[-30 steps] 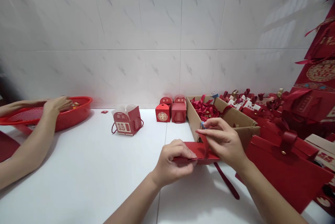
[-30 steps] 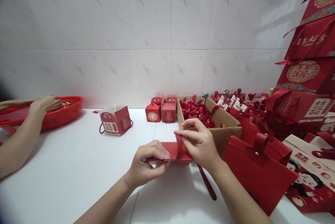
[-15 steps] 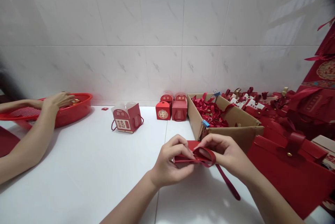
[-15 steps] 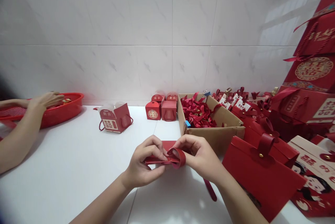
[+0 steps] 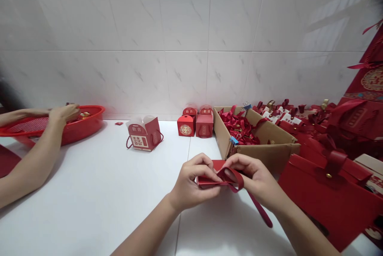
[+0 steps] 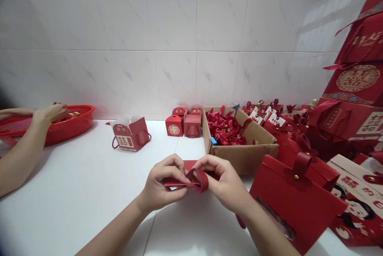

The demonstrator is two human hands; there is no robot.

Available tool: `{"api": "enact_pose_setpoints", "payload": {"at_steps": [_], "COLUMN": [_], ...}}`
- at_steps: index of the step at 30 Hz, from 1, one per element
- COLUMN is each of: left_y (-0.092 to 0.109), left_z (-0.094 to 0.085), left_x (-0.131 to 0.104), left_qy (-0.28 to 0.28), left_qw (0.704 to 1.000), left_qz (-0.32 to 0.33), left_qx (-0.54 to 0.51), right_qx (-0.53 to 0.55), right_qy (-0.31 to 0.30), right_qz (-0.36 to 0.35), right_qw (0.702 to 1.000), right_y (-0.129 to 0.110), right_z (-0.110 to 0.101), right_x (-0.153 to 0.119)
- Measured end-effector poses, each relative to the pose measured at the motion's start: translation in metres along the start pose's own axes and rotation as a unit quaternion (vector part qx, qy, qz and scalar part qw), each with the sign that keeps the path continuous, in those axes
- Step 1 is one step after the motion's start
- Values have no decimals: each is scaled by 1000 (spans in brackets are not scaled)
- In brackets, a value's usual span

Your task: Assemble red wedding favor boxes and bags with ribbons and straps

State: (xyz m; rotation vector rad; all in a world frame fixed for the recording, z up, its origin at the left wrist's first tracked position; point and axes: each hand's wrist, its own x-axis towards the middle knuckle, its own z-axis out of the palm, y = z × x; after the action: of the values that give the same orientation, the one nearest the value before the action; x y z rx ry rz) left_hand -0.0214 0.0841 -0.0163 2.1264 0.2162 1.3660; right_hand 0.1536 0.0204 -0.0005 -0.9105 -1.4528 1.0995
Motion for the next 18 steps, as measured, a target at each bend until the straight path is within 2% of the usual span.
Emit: {"api": "enact_pose_setpoints", "payload": {"at_steps": [6, 18], "left_y": [0, -1], "left_z": [1, 6], "left_x": [-1, -3], "left_qy": [12, 32], "left_qw": [1000, 999], "left_qz": [-14, -16], "left_qx": [0, -8], "right_qx": [18, 9], "right_qy": [-11, 29], "right_qz": [-18, -29], "right_qw": [1000, 999], "right_y": [-1, 10], "right_z": [0, 3], "right_x": [-1, -2]}}
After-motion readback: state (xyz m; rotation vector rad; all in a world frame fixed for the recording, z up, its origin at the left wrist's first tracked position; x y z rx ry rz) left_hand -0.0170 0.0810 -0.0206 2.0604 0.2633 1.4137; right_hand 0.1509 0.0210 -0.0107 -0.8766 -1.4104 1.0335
